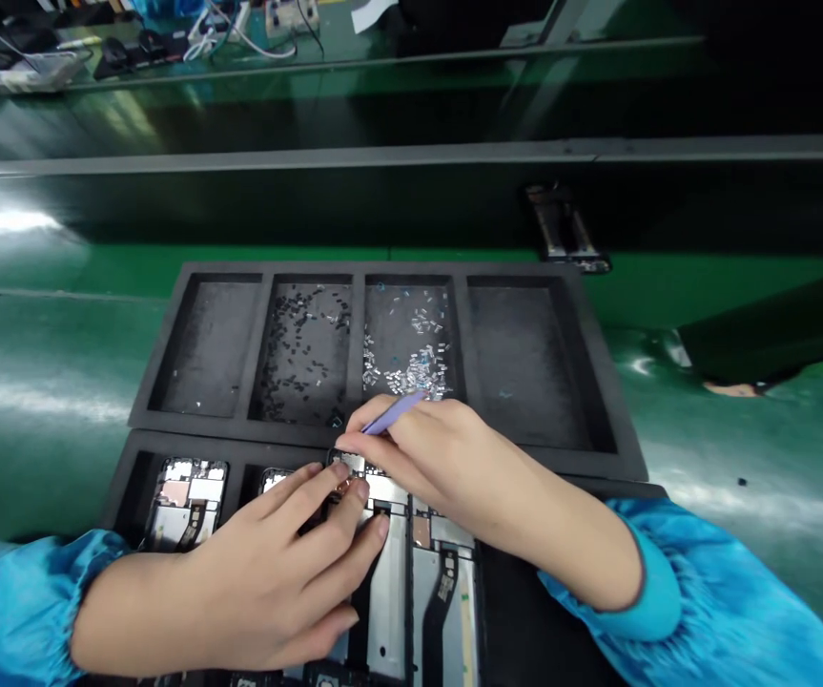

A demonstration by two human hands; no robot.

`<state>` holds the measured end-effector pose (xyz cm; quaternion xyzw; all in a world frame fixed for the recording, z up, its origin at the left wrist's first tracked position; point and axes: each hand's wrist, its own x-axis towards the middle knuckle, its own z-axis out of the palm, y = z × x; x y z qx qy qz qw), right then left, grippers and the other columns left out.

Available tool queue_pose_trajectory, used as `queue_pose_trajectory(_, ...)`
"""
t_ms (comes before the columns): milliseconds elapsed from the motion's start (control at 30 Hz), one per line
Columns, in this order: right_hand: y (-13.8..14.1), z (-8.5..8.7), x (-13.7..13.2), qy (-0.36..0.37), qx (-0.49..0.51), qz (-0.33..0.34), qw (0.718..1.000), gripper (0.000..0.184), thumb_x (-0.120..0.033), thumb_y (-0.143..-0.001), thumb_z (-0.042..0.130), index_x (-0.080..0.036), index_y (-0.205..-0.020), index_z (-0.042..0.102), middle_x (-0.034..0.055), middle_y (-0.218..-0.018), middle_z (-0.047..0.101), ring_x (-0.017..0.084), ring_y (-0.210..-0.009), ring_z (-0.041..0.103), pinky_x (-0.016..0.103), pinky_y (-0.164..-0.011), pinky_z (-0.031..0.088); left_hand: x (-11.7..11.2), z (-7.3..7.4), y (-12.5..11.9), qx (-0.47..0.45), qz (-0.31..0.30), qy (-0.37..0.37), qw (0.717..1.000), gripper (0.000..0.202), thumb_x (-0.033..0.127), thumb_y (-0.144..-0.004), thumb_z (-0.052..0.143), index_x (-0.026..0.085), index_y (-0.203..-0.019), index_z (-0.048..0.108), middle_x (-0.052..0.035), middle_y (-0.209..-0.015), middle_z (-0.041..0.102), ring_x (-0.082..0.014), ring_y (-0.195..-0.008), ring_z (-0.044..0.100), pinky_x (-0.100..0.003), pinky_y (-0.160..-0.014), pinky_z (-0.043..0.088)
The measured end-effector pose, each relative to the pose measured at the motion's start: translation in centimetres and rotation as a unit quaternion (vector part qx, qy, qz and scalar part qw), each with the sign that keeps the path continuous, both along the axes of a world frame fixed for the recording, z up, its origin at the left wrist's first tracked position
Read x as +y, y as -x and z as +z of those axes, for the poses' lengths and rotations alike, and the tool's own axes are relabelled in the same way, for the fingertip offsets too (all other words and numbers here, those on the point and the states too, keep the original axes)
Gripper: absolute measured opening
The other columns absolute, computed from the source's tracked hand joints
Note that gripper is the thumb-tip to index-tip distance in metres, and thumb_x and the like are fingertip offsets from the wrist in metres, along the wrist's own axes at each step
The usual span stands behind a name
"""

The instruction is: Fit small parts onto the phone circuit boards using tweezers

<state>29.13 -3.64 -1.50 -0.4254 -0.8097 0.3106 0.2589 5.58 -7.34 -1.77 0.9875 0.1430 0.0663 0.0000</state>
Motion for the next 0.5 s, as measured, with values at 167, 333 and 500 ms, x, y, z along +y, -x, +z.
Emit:
queue_pose_trajectory(167, 0.03, 0.19, 0.42, 0.012, 0.007, -0.003, 1.000, 0.033, -0.040, -0.107, 0.048, -0.022, -0.093, 0.072, 0.0009, -0.093, 0.079, 0.017, -0.078, 0.077, 0.030, -0.072, 0.062, -0.17, -0.11, -0.03, 0.008, 0.006, 0.009, 1.000, 0.056, 0.047, -0.105, 0.040, 0.008, -0.141, 0.057, -0.0181, -0.138, 0.060, -0.0393, -0.128, 0.057, -0.051, -0.108, 0.046)
queue_pose_trajectory(333, -0.30, -0.12, 0.57, -0.030, 0.000, 0.004, 1.000, 0.032, -0.037, -0.108, 0.048, -0.021, -0.095, 0.072, 0.0005, -0.092, 0.079, 0.015, -0.080, 0.077, 0.026, -0.075, 0.062, -0.22, -0.32, 0.00, -0.005, 0.002, 0.004, 1.000, 0.057, 0.048, -0.104, 0.042, 0.007, -0.141, 0.056, -0.0180, -0.138, 0.059, -0.0388, -0.127, 0.056, -0.050, -0.108, 0.046)
queue_pose_trajectory(500, -0.13, -0.33, 0.25, -0.082, 0.000, -0.008, 0.997, 0.029, -0.031, -0.109, 0.049, -0.021, -0.094, 0.072, 0.0002, -0.090, 0.079, 0.015, -0.076, 0.076, 0.024, -0.072, 0.061, -0.23, -0.50, 0.06, -0.012, 0.009, 0.010, 1.000, 0.056, 0.048, -0.102, 0.046, 0.008, -0.139, 0.056, -0.0184, -0.138, 0.057, -0.0397, -0.128, 0.053, -0.051, -0.108, 0.047)
